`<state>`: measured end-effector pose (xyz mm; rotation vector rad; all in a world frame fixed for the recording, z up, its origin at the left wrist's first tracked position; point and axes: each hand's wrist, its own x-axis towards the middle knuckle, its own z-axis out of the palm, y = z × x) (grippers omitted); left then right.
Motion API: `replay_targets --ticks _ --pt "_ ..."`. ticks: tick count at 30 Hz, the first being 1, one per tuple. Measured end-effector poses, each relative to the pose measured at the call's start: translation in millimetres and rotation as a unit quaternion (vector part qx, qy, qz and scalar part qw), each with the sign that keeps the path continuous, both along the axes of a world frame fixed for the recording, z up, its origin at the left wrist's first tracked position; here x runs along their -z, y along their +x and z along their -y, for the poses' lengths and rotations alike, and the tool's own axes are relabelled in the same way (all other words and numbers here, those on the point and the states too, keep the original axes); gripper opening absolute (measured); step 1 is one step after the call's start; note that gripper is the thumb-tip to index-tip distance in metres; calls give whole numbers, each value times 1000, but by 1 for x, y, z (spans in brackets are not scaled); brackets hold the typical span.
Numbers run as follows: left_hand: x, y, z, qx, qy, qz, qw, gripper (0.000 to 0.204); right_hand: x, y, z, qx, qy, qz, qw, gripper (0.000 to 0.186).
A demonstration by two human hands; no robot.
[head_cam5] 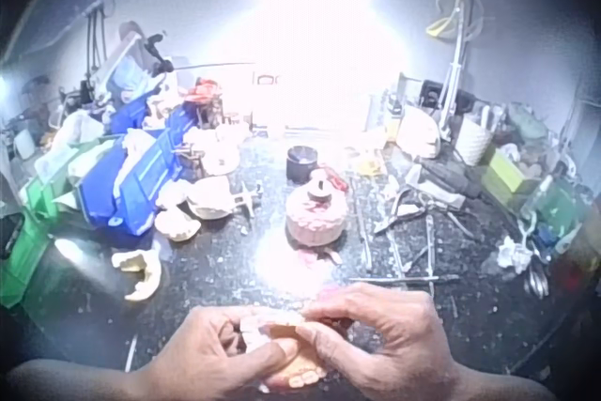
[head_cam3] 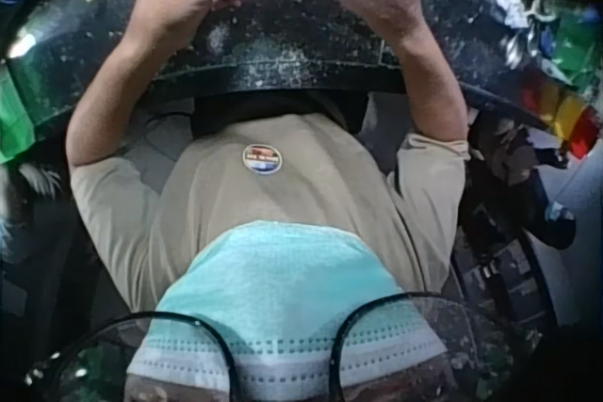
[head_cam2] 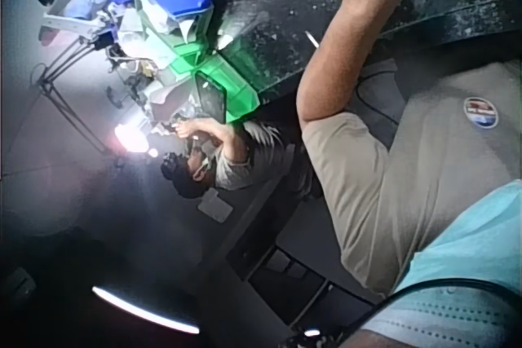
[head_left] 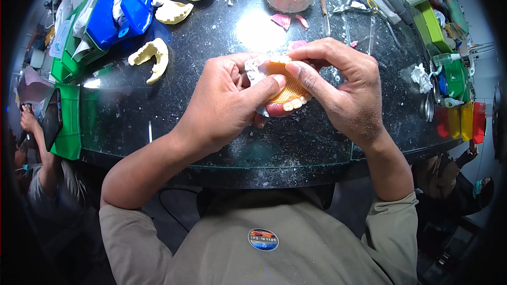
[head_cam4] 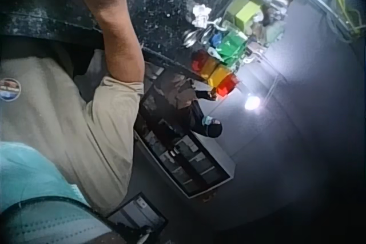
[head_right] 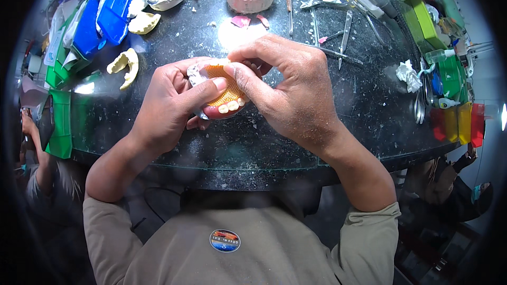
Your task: The dental technician fits a gold-colored wax mesh pattern onto a plaster model of a lower jaw and marks the mesh with a black pen.
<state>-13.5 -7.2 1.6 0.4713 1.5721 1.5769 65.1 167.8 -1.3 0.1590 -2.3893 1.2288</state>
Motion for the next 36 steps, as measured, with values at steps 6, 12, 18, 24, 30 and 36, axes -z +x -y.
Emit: replay_targets --ticks 6,12,18,24,30,36 --pt "-2 2 -1 -8 -5 -11 1000 30 1 -1 0 -3 -14 2 1000 10" --pt "-7 0 -3 -13 7 -26 1000 24 0 -5 -2 -17 -42 -14 999 11" --pt "0 4 -1 -29 32 -24 999 25 -1 -2 -2 -45 -54 -5 998 15" --pt "-3 5 1 8 41 -49 998 26 -1 -1 4 -29 -49 -18 998 17" --pt "-1 6 -2 19 34 -64 997 25 -5 0 0 -35 -2 20 999 11" --pt "-5 6 -6 17 29 -74 997 24 -10 0 -8 -52 -65 71 994 14"
